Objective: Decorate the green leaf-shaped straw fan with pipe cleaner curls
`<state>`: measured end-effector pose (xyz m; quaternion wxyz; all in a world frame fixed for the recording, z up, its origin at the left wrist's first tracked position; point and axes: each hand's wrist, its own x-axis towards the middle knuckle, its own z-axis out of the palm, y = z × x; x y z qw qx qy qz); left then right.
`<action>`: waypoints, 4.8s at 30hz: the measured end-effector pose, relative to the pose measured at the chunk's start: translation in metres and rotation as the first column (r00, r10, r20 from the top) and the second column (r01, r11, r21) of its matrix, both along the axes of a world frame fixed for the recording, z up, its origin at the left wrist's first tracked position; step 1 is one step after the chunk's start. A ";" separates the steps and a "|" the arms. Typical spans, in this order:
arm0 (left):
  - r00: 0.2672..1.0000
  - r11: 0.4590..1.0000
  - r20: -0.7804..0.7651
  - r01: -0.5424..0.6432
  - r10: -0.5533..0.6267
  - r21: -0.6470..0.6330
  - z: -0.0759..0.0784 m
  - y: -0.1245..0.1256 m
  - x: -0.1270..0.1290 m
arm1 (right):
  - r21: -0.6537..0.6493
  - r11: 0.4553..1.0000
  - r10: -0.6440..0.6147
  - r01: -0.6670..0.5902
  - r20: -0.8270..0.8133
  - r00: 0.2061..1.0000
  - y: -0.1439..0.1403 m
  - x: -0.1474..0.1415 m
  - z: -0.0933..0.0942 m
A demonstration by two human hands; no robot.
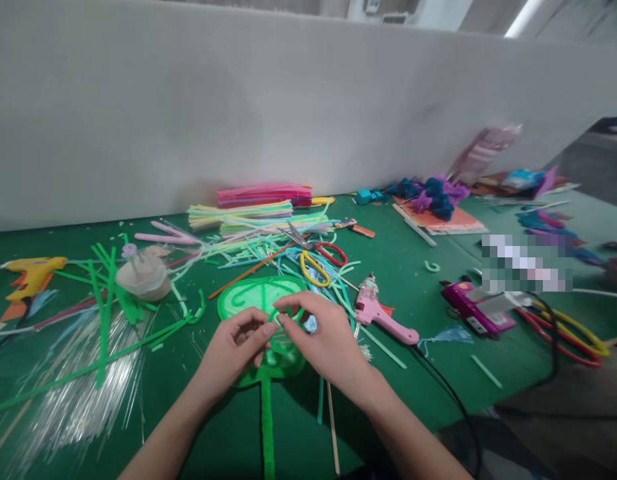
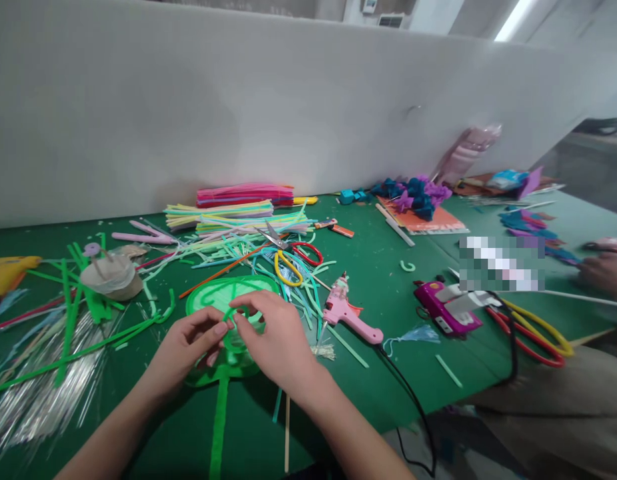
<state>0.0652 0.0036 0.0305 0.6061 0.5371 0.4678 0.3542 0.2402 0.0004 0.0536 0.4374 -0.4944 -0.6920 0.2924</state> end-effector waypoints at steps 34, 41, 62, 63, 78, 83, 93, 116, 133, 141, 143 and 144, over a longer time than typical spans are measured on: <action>0.938 0.974 0.266 -0.206 0.223 -0.090 0.000 0.003 0.002 | -0.342 0.939 -0.084 -0.029 -0.313 0.946 -0.004 0.000 -0.001; 0.939 0.975 0.267 -0.200 0.218 -0.093 0.000 0.003 0.004 | -0.480 0.824 -0.111 -0.302 -0.658 0.745 0.000 0.002 -0.001; 0.944 0.983 0.277 -0.169 0.182 -0.070 0.006 0.001 0.000 | -0.516 0.530 -0.187 -0.673 -0.845 0.501 0.002 0.010 0.000; 0.945 0.983 0.272 -0.170 0.182 -0.067 0.006 0.001 0.000 | -0.516 0.529 -0.188 -0.674 -0.845 0.500 0.002 0.011 0.001; 0.961 0.988 0.231 -0.149 0.155 -0.044 0.004 0.001 0.001 | -0.488 0.543 -0.269 -0.683 -0.872 0.410 0.006 0.011 -0.003; 0.955 0.985 0.242 -0.160 0.169 -0.056 0.005 0.001 0.001 | -0.481 0.527 -0.263 -0.700 -0.876 0.404 0.005 0.012 -0.003; 0.934 0.979 0.295 -0.181 0.201 -0.094 0.003 0.001 0.001 | -0.442 0.577 -0.162 -0.687 -0.886 0.434 0.003 0.009 -0.005; 0.870 0.943 0.364 -0.296 0.332 -0.152 0.006 0.002 0.003 | -0.435 0.837 -0.023 -0.333 -0.635 0.772 0.001 -0.011 -0.008; 0.975 0.977 0.068 -0.212 0.211 0.016 0.005 0.002 0.004 | -0.392 0.912 0.011 -0.123 -0.275 0.962 0.001 -0.010 -0.012; 0.978 0.977 0.001 -0.209 0.210 0.028 0.007 0.002 0.003 | -0.409 0.900 -0.019 -0.152 -0.383 0.923 0.002 -0.011 -0.012; 0.976 0.975 0.012 -0.220 0.219 0.038 0.006 0.001 0.005 | -0.408 0.901 -0.022 -0.149 -0.386 0.922 0.002 -0.012 -0.013; 0.972 0.972 0.023 -0.233 0.232 0.040 0.005 0.001 0.005 | -0.406 0.902 -0.025 -0.146 -0.387 0.922 0.002 -0.013 -0.013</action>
